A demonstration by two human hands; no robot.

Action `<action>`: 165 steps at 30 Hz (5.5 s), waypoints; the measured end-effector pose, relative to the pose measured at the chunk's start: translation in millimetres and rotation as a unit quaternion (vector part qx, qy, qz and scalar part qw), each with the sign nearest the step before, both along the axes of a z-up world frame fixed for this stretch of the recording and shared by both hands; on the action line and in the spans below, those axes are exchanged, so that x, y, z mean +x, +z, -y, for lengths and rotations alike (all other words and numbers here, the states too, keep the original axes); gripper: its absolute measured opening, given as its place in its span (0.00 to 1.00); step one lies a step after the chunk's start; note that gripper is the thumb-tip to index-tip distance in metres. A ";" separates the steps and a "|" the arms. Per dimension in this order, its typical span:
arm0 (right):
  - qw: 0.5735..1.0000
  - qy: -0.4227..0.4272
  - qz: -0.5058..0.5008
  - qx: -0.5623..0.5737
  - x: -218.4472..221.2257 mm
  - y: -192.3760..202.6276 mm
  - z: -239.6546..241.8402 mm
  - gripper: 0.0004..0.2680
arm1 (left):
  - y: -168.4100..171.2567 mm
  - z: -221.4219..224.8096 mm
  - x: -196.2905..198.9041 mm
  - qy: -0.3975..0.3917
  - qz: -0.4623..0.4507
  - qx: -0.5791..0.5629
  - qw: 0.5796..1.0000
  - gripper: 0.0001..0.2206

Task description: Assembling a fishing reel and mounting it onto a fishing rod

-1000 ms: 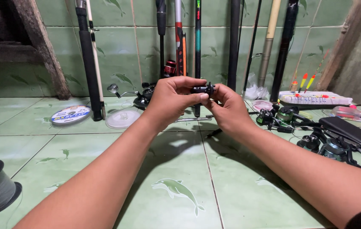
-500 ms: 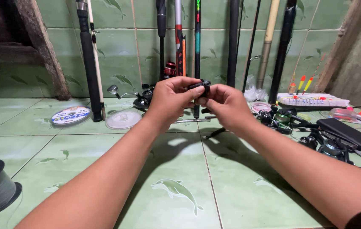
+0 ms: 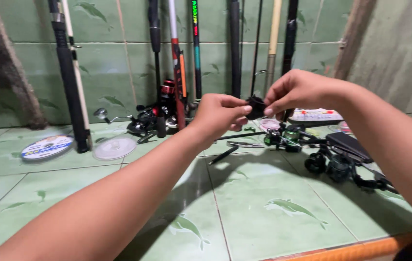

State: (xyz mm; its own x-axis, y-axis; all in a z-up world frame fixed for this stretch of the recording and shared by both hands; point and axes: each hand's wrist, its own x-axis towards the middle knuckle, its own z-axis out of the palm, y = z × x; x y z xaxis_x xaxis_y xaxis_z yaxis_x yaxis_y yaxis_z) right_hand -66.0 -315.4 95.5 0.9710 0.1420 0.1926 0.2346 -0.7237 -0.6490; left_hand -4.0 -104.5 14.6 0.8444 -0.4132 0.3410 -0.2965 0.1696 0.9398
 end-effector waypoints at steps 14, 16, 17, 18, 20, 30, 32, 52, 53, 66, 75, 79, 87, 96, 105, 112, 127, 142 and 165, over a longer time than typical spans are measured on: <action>0.972 -0.181 -0.151 -0.019 -30.5 -29.2 150.5 0.08 | -19.5 151.9 20.5 -0.069 0.086 0.157 0.981 0.07; 0.966 -0.201 -0.161 -0.027 -29.6 -38.3 167.3 0.08 | -23.7 160.2 21.8 -0.068 0.097 0.170 0.978 0.07; 0.963 -0.207 -0.169 -0.032 -27.2 -43.9 176.1 0.09 | -24.3 160.7 19.7 -0.067 0.103 0.183 0.975 0.07; 0.960 -0.213 -0.177 -0.037 -24.9 -49.6 184.6 0.09 | -25.0 161.1 17.5 -0.067 0.109 0.197 0.972 0.08; 0.954 -0.222 -0.200 -0.031 -27.6 -52.9 191.2 0.08 | -11.5 142.1 -6.4 -0.080 0.117 0.221 0.965 0.05; 0.938 -0.268 -0.216 0.044 -42.3 -56.5 198.7 0.08 | -12.6 122.9 -19.3 -0.094 0.117 0.257 0.955 0.04; 0.932 -0.272 -0.228 0.078 -52.7 -50.3 187.4 0.11 | -12.5 122.7 -22.1 -0.089 0.118 0.262 0.954 0.04; 0.890 -0.296 -0.345 0.027 -73.4 -52.3 203.3 0.18 | -18.2 130.5 -25.3 -0.120 0.116 0.266 0.949 0.05; 0.884 -0.298 -0.360 0.034 -71.4 -55.1 206.8 0.18 | -18.0 131.0 -25.3 -0.122 0.109 0.269 0.949 0.05; 0.912 -0.313 -0.265 0.004 -60.9 -33.7 201.3 0.02 | -20.9 106.2 -20.0 -0.109 0.118 0.251 0.954 0.03; 0.967 -0.227 -0.117 0.008 -39.5 -0.7 97.6 0.08 | -10.5 39.2 1.6 0.007 0.153 0.220 0.964 0.13; 0.985 -0.133 -0.098 0.045 -14.2 -6.7 56.4 0.09 | 1.1 -15.2 -3.0 0.096 0.173 0.262 0.944 0.13; 0.992 -0.002 -0.106 -0.063 54.5 -45.4 -24.7 0.06 | -21.7 -96.6 23.1 0.257 0.164 0.383 0.872 0.08; 0.962 0.095 -0.069 -0.245 60.7 -91.5 -74.5 0.09 | -54.8 -123.9 16.1 0.252 0.177 0.504 0.807 0.13; 0.967 0.040 -0.058 -0.246 41.7 -87.5 -84.5 0.07 | -58.0 -118.9 16.3 0.226 0.200 0.504 0.809 0.12; 0.975 0.031 -0.027 -0.216 37.3 -89.4 -93.8 0.07 | -49.9 -125.9 6.7 0.209 0.160 0.464 0.846 0.12; 0.982 -0.075 0.130 0.116 84.0 -96.7 -103.1 0.09 | -43.3 -167.1 38.6 0.375 0.088 0.367 0.847 0.10; 0.937 -0.092 0.140 0.306 114.6 -119.4 -138.9 0.19 | -38.4 -150.7 35.9 0.370 0.089 0.263 0.887 0.13; 0.960 -0.133 0.127 0.210 144.2 -145.3 -126.1 0.14 | -24.0 -149.9 131.0 0.456 0.134 0.239 0.847 0.12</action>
State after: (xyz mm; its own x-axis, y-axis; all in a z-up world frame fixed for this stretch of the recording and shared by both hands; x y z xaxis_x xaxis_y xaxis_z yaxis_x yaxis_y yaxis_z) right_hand 78.2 -189.3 -49.8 0.8767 -0.2457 0.4135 0.2671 -0.4662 -0.8434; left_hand 127.0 45.4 -9.4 0.8056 0.2249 0.5481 -0.3122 -0.6251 0.7154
